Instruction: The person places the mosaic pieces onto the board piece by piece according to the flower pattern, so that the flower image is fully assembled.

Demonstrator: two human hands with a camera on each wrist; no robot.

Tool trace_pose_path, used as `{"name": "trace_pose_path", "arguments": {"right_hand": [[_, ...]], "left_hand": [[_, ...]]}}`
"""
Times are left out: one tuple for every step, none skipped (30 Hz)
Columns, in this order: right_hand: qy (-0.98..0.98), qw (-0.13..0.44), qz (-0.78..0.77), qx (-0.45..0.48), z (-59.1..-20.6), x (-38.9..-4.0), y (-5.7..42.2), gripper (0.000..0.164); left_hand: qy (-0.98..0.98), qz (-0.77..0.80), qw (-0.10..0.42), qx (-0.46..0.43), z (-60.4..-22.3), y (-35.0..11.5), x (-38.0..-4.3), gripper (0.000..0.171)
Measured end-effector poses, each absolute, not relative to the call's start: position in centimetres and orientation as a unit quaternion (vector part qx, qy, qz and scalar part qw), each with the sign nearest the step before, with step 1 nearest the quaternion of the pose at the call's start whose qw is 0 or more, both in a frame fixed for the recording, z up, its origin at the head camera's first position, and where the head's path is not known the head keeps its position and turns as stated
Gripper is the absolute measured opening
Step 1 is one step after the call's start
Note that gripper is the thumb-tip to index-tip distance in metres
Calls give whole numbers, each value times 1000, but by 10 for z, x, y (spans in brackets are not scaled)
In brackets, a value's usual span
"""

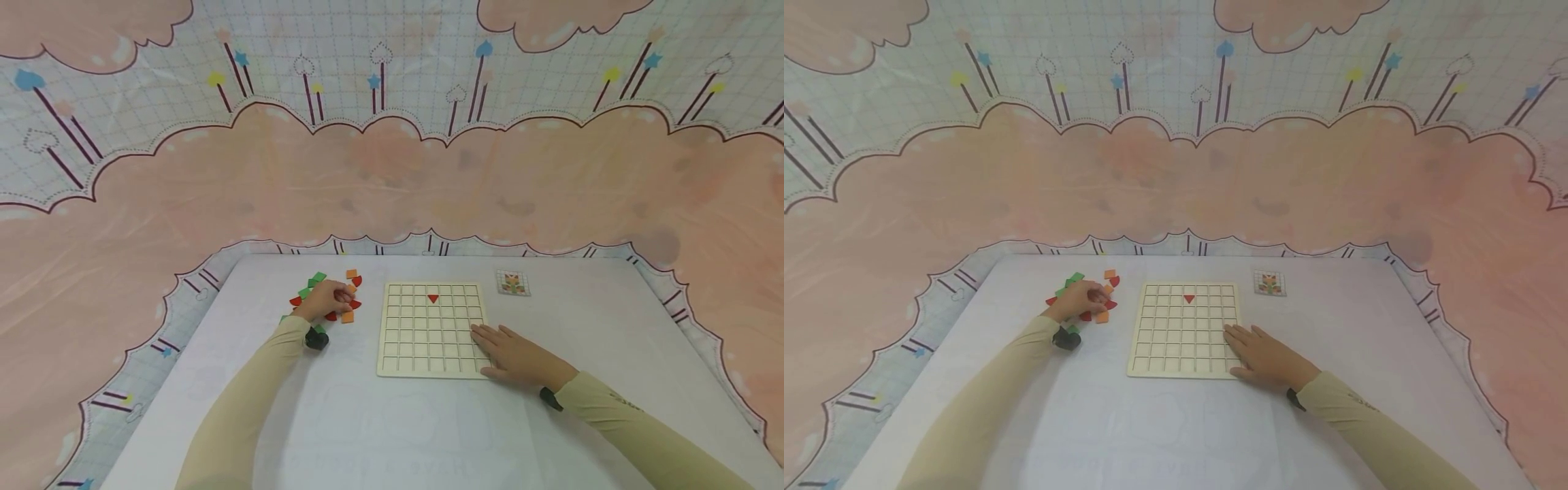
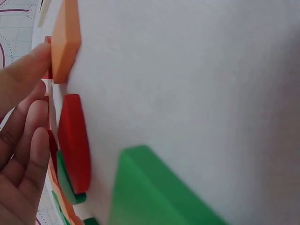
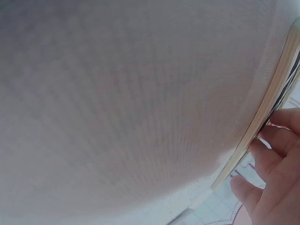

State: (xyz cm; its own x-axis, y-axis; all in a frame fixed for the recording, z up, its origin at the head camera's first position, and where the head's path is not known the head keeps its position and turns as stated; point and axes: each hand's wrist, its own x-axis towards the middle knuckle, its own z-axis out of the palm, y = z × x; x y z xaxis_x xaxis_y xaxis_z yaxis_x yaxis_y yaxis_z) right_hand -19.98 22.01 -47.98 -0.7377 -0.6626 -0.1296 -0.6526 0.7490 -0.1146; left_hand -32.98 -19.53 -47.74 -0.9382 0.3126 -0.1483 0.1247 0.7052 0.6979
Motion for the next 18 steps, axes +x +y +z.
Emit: {"name": "trace_pose_path", "arguments": {"right_hand": [[931,81,-29,-354,-480,-200,220,70],[931,81,-28,-354,-480,-200,220,70],[932,82,-27,-353,-480,-200,220,70],[932,82,-27,-353,-480,-200,220,70],[931,82,-27,-353,-480,-200,220,70],[931,82,-28,-354,-479,-200,221,69],[931,82,-29,-355,-479,-200,221,69],[931,82,-30,-356,-479,-200,221,69],[930,81,-31,-357,-478,-200,221,69],[930,80,-33,-358,-478,-200,221,69],[929,79,-34,-359,-478,-201,221,69],[929,77,-34,-361,-478,-201,221,69],[929,76,-33,-362,-479,-201,221,69],[928,74,-32,-363,-479,-201,221,69],[928,72,-31,-363,-480,-201,221,69],[928,70,-31,-364,-481,-202,222,69],[928,67,-30,-366,-481,-202,222,69],[928,65,-29,-366,-482,-202,222,69]], "left_hand": [[914,365,130,121,-477,-195,-331,25],[913,364,132,125,-477,-194,-332,26],[912,364,136,128,-477,-193,-332,27],[911,362,139,138,-477,-193,-334,28],[912,357,141,147,-476,-192,-334,28],[911,353,146,155,-476,-191,-335,28],[910,350,150,163,-475,-191,-336,28],[910,346,155,168,-475,-191,-336,27],[910,343,159,170,-475,-191,-336,27],[911,337,161,173,-475,-191,-336,27],[912,335,164,170,-474,-191,-336,26],[913,333,166,169,-473,-191,-335,26],[914,330,167,166,-473,-191,-334,25],[916,327,168,163,-472,-191,-334,24],[917,325,168,161,-471,-191,-333,24],[917,326,167,156,-470,-191,-331,23],[918,327,166,149,-470,-191,-330,23],[920,327,163,144,-469,-192,-329,22]]}}
